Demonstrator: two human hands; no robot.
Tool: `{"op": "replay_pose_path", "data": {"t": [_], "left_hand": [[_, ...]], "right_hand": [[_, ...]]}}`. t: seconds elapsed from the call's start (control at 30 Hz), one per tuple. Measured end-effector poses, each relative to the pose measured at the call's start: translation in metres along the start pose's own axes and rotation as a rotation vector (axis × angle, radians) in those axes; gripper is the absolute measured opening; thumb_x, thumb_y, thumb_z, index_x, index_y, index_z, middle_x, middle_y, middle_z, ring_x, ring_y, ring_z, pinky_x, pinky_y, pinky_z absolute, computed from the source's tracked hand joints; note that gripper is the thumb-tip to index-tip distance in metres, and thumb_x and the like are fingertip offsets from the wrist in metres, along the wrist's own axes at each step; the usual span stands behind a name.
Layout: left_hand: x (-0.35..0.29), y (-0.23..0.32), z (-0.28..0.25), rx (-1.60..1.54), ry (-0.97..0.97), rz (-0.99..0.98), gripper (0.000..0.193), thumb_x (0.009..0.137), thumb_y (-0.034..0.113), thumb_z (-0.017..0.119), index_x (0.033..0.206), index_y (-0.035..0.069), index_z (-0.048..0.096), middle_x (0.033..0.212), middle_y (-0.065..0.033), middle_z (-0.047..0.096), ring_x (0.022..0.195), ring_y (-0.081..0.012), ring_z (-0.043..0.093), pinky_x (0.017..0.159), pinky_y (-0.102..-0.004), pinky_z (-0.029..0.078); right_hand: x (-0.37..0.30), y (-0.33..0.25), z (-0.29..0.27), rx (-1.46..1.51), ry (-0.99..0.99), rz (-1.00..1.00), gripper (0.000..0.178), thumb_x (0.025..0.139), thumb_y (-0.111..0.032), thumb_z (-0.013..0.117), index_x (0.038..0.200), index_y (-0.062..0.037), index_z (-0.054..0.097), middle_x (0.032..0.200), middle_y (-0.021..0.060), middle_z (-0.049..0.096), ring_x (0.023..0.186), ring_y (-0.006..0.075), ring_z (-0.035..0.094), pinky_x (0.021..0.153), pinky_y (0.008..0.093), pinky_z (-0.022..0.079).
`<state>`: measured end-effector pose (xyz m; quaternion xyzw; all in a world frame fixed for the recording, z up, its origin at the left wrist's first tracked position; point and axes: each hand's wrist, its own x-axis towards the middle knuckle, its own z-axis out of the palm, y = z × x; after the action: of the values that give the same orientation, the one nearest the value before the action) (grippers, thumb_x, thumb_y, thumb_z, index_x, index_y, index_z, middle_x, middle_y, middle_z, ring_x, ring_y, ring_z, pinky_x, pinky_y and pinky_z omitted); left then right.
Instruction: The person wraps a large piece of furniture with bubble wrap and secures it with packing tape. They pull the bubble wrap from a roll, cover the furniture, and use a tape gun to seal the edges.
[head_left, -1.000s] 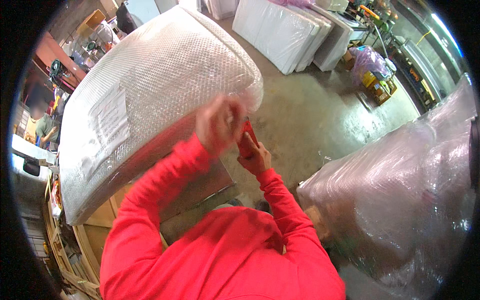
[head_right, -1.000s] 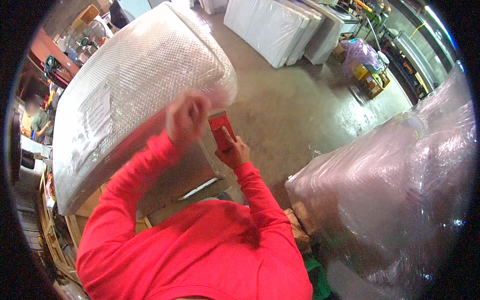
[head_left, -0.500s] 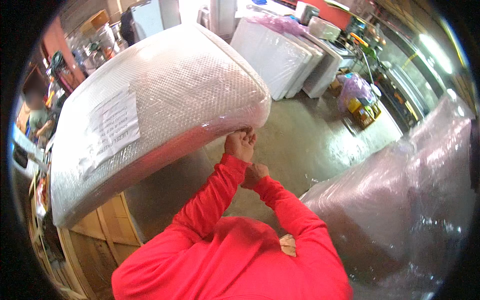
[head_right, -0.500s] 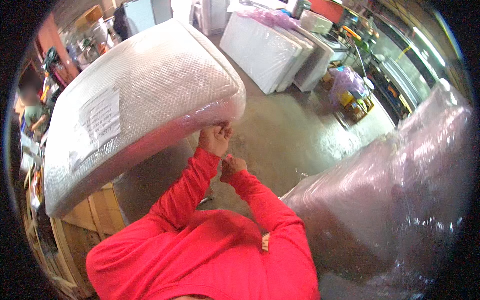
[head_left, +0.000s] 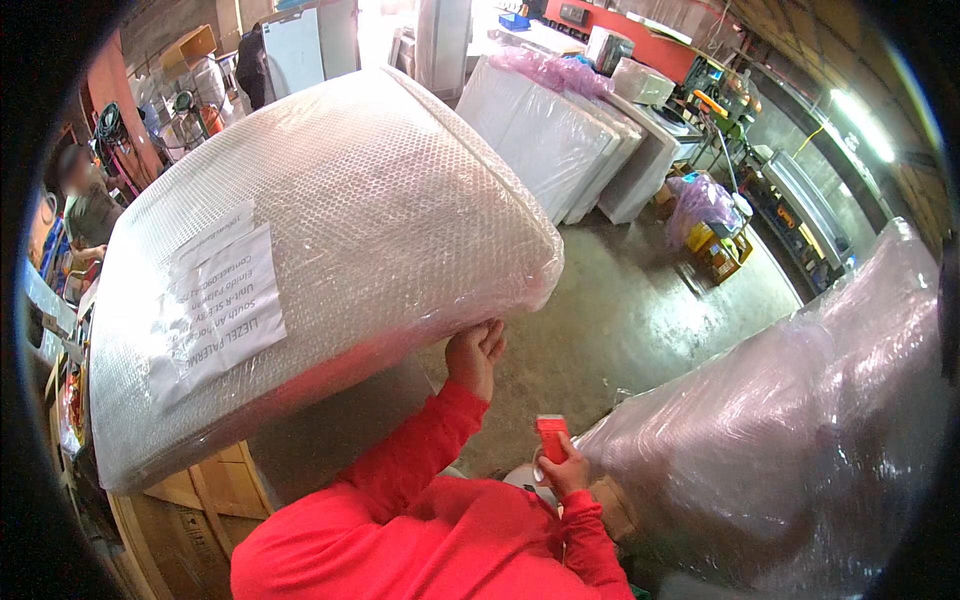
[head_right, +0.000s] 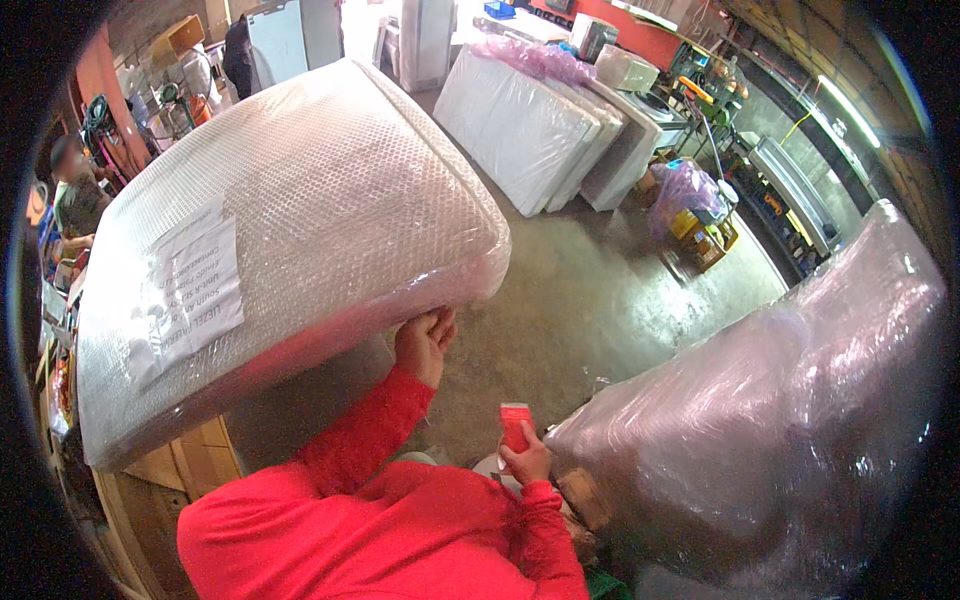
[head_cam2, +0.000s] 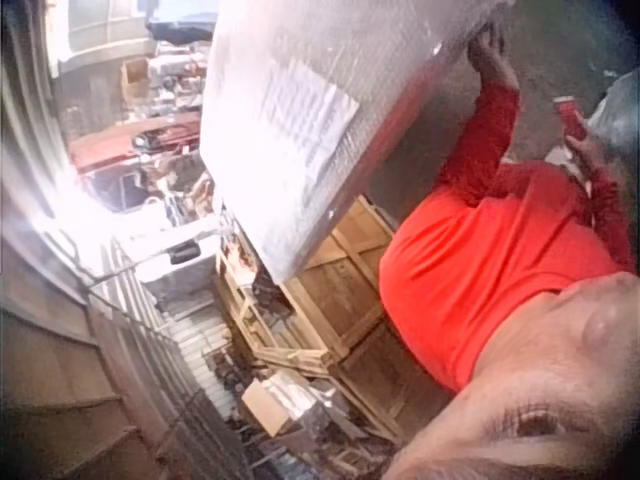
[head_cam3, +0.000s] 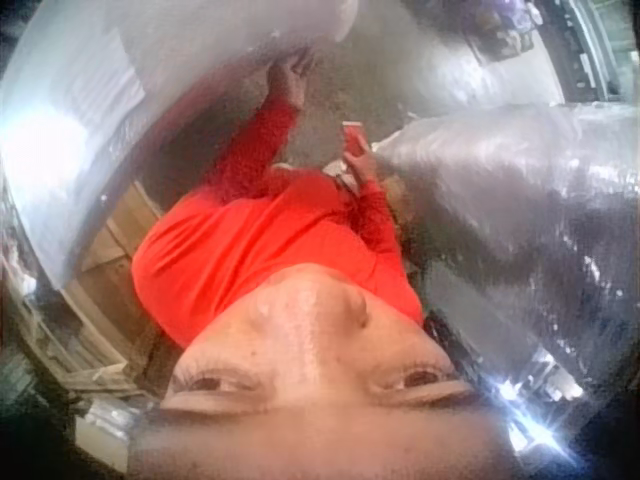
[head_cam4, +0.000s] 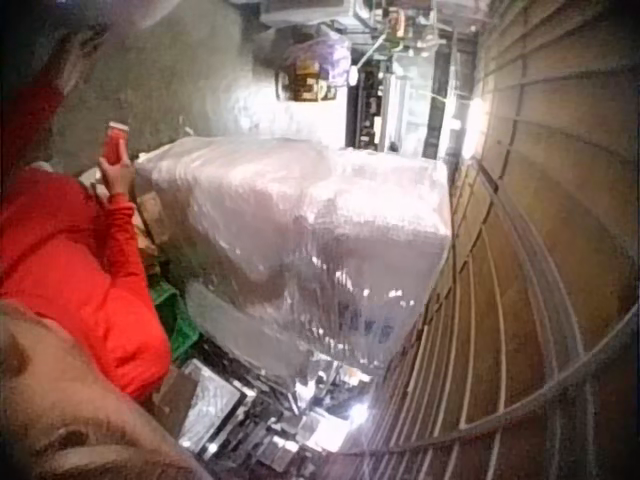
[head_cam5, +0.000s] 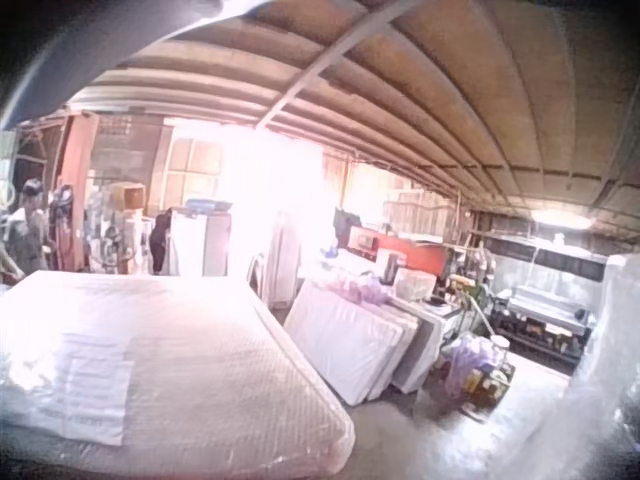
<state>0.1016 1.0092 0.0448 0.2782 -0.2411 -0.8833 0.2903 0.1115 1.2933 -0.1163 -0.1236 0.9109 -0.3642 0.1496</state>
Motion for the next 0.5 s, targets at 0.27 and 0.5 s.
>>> {"op": "replay_pose_path", "data": {"t": [0.27,0.5], "left_hand": [[-0.076,0.131,0.072,1.188,-1.398,0.13,0.045,0.095,0.023,0.069,0.132,-0.001,0.06,0.129,-0.0178,0.065,0.12,-0.0312,0.063,0.104,-0.0426,0.048],[0.021,0.137,0.163,1.844,-0.777,0.909,0.051,0.091,0.041,0.068,0.127,0.004,0.062,0.122,-0.0189,0.064,0.11,-0.0366,0.063,0.094,-0.0462,0.051]], "right_hand": [[0.096,0.024,0.007,0.642,0.209,0.008,0.074,0.077,-0.012,0.077,0.144,0.0032,0.05,0.135,0.0164,0.062,0.115,0.0228,0.063,0.101,0.0337,0.049],[0.273,-0.024,0.012,0.92,0.084,-0.243,0.074,0.081,-0.013,0.076,0.145,0.0068,0.046,0.144,0.0158,0.055,0.125,0.0223,0.056,0.108,0.0342,0.043]]}}
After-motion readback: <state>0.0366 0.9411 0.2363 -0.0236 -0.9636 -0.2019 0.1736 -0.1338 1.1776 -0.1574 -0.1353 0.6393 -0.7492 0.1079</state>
